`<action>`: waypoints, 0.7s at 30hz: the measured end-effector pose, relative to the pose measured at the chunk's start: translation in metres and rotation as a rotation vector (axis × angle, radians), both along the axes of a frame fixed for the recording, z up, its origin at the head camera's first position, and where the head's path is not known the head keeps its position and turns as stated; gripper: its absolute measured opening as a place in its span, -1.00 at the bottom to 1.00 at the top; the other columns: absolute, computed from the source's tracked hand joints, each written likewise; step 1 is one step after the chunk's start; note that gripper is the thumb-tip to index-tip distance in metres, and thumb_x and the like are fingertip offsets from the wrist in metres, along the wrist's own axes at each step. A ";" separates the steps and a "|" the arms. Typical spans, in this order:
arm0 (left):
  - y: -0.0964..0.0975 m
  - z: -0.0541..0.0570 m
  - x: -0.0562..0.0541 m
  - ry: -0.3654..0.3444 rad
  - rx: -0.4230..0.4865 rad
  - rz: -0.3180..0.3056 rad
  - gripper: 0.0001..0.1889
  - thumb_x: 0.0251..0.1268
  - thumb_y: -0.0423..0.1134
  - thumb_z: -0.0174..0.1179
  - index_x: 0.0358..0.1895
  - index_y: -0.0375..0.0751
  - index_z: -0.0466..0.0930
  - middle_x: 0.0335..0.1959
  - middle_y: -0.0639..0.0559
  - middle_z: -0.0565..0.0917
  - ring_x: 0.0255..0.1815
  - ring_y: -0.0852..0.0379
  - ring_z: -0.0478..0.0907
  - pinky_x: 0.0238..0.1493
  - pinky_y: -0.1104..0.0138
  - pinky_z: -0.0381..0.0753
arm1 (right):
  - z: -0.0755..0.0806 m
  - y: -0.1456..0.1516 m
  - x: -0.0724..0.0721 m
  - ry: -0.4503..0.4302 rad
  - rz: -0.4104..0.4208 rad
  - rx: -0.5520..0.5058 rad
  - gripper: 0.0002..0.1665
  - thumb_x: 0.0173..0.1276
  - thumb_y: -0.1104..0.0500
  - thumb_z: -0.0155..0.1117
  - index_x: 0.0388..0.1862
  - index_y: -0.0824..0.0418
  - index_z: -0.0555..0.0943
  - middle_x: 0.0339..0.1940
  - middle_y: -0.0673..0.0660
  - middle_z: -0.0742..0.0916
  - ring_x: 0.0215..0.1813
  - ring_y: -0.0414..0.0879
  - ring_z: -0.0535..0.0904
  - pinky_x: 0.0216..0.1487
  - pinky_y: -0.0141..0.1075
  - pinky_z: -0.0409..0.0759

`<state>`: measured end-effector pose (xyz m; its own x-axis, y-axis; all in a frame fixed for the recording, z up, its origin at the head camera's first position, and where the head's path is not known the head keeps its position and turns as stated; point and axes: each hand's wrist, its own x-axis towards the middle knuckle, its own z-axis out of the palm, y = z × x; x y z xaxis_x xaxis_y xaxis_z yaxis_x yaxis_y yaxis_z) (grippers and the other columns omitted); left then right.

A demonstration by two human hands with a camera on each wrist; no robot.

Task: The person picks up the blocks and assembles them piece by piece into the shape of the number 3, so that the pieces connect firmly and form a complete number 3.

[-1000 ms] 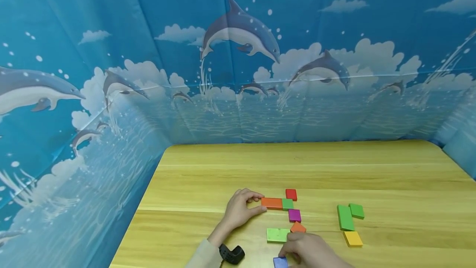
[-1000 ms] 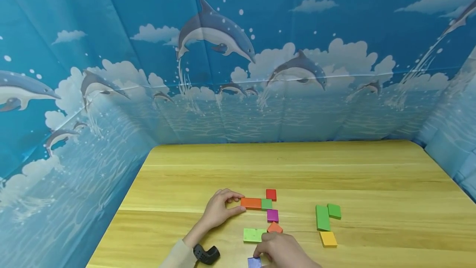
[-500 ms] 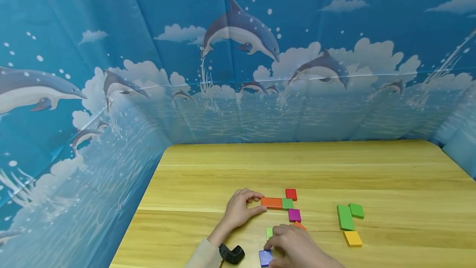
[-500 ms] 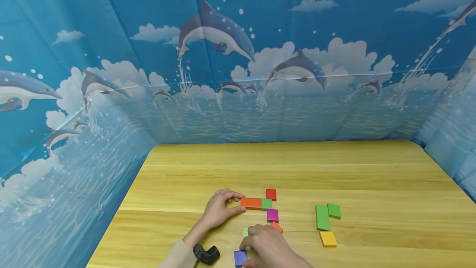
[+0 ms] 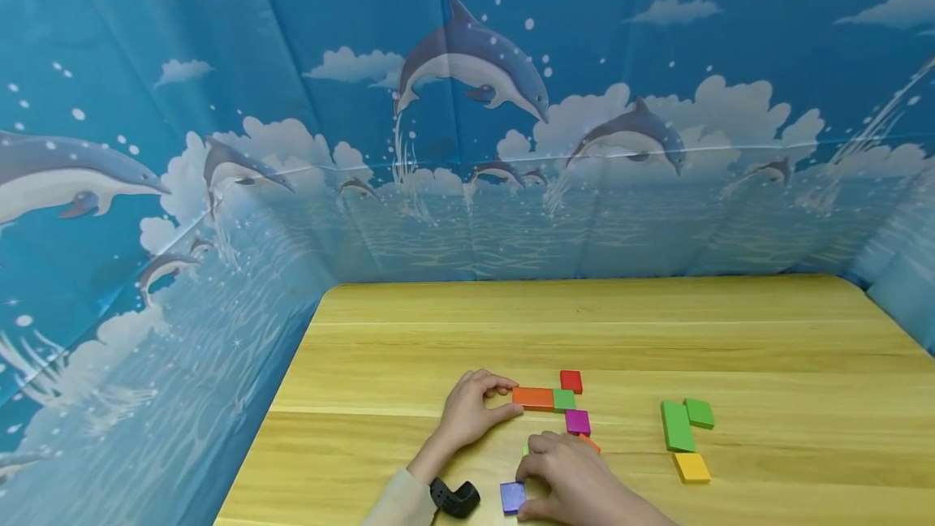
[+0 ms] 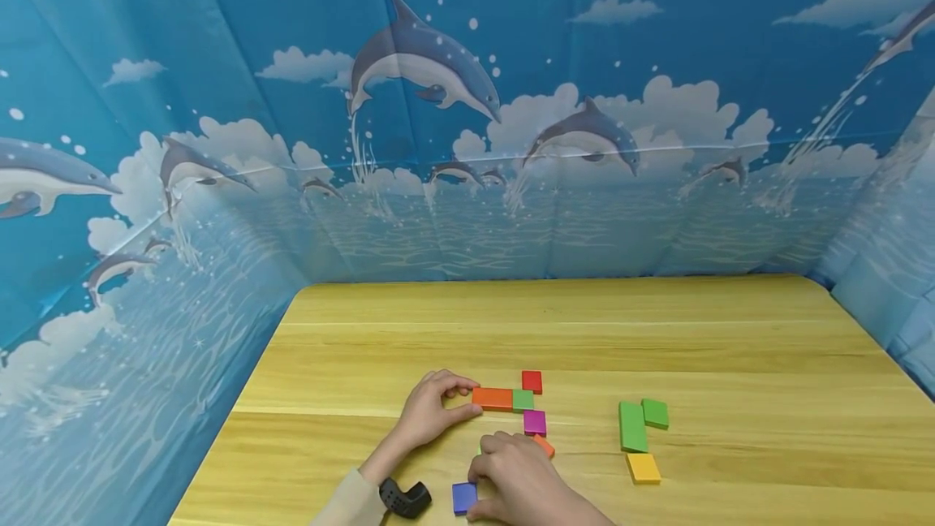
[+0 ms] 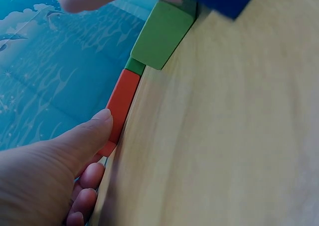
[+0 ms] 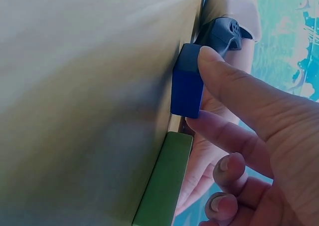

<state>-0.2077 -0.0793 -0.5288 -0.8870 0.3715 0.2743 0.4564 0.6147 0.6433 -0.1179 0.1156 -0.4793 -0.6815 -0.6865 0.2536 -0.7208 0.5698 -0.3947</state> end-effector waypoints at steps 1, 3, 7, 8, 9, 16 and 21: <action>0.000 0.000 0.000 -0.001 0.000 0.001 -0.64 0.08 0.17 0.32 -0.10 0.10 0.70 -0.33 0.35 0.53 -0.30 0.33 0.35 -0.23 0.41 0.37 | 0.000 -0.001 -0.001 -0.002 0.001 -0.005 -0.63 0.03 -0.28 0.41 -0.38 -0.06 0.70 -0.46 -0.30 0.38 -0.41 -0.40 0.27 -0.42 -0.44 0.25; 0.000 0.001 0.000 -0.004 -0.002 0.003 -0.63 0.08 0.16 0.32 -0.10 0.10 0.70 -0.32 0.35 0.53 -0.30 0.33 0.35 -0.23 0.41 0.36 | 0.000 -0.003 -0.003 0.006 -0.003 -0.017 -0.63 0.01 -0.28 0.42 -0.39 -0.07 0.69 -0.47 -0.30 0.36 -0.42 -0.40 0.25 -0.43 -0.47 0.22; 0.000 0.001 0.000 -0.008 -0.005 0.005 -0.63 0.07 0.17 0.32 -0.09 0.11 0.70 -0.32 0.35 0.54 -0.30 0.34 0.35 -0.22 0.41 0.36 | 0.001 -0.007 -0.006 -0.027 -0.036 -0.011 -0.61 -0.03 -0.32 0.42 -0.39 -0.10 0.69 -0.50 -0.27 0.34 -0.44 -0.36 0.21 -0.44 -0.47 0.20; 0.000 0.001 -0.001 -0.007 -0.007 0.004 -0.63 0.08 0.17 0.32 -0.09 0.11 0.70 -0.32 0.35 0.54 -0.30 0.34 0.35 -0.22 0.41 0.36 | 0.002 -0.008 -0.007 -0.042 -0.048 -0.007 -0.61 -0.05 -0.33 0.42 -0.38 -0.11 0.70 -0.50 -0.26 0.34 -0.44 -0.35 0.21 -0.45 -0.47 0.19; 0.001 0.001 -0.001 -0.006 -0.009 0.003 -0.63 0.08 0.17 0.31 -0.09 0.11 0.70 -0.32 0.35 0.54 -0.30 0.34 0.35 -0.22 0.41 0.36 | 0.002 -0.009 -0.008 -0.057 -0.062 -0.002 -0.60 -0.05 -0.33 0.42 -0.38 -0.12 0.70 -0.51 -0.25 0.34 -0.44 -0.34 0.21 -0.44 -0.46 0.19; 0.000 0.001 -0.002 -0.005 -0.020 0.006 -0.64 0.09 0.16 0.31 -0.09 0.10 0.70 -0.32 0.34 0.54 -0.30 0.33 0.36 -0.23 0.41 0.36 | 0.003 -0.013 -0.011 -0.104 -0.138 0.012 -0.58 -0.10 -0.32 0.45 -0.36 -0.12 0.73 -0.51 -0.20 0.33 -0.38 -0.27 0.21 -0.36 -0.40 0.22; 0.001 0.001 -0.001 -0.011 -0.019 0.008 -0.64 0.08 0.15 0.32 -0.09 0.11 0.70 -0.32 0.35 0.54 -0.29 0.33 0.36 -0.23 0.41 0.36 | -0.001 -0.014 -0.013 -0.068 -0.172 0.000 -0.59 -0.14 -0.31 0.48 -0.40 -0.10 0.73 -0.53 -0.21 0.31 -0.36 -0.25 0.20 -0.33 -0.38 0.22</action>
<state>-0.2085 -0.0788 -0.5282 -0.8929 0.3694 0.2572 0.4442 0.6307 0.6363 -0.1309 0.1013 -0.4803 -0.8045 -0.5583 0.2026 -0.5843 0.6826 -0.4390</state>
